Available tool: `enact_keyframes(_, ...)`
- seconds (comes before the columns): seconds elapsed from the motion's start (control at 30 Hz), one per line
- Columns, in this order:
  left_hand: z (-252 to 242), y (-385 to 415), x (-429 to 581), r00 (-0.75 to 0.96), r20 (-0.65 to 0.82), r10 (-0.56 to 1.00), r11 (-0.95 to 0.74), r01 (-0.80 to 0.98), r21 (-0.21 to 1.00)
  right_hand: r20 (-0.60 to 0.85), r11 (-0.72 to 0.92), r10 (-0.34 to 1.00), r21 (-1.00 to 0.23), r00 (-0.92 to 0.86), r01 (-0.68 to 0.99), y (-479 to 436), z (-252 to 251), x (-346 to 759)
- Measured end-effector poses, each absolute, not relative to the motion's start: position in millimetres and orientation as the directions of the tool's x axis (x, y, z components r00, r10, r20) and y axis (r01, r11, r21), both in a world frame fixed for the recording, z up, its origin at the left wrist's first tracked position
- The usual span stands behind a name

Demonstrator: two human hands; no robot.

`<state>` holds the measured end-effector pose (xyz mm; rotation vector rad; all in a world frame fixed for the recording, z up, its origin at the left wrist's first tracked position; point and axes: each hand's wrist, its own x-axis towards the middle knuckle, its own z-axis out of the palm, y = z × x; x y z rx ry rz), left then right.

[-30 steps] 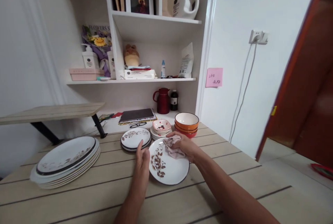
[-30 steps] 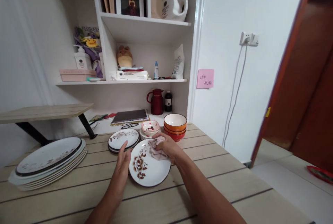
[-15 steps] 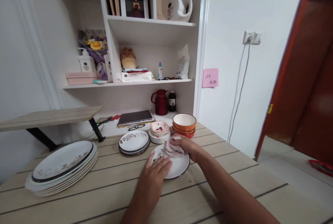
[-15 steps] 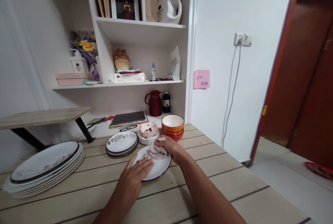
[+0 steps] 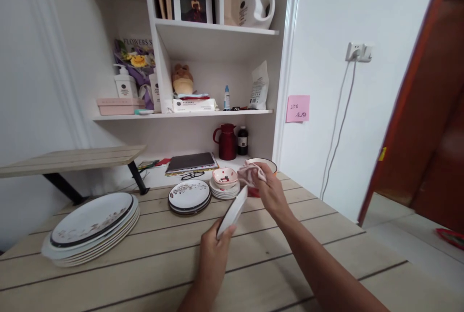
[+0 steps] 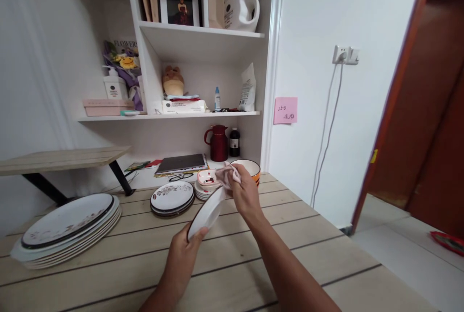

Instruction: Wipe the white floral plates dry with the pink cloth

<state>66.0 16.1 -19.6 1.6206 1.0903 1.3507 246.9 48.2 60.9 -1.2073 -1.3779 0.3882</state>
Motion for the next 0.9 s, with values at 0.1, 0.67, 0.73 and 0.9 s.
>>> enact_keyframes(0.1,-17,16,66,-0.05,0.208,0.977,-0.212,-0.093,0.973,0.693,0.507,0.643,-0.704,0.326,0.497,37,72,243)
enact_keyframes(0.67,-16,20,60,0.3,-0.088,0.95,0.273,-0.659,0.701,0.553,0.436,0.805,-0.798,0.215,0.416,79,9,233)
enact_keyframes(0.73,-18,20,60,0.312,-0.081,0.947,0.276,-0.653,0.705,0.537,0.425,0.83,-0.785,0.152,0.451,80,8,229)
enact_keyframes(0.9,-22,18,57,0.341,-0.076,0.937,0.283,-0.612,0.738,0.609,0.485,0.793,-0.665,0.036,0.569,75,4,211)
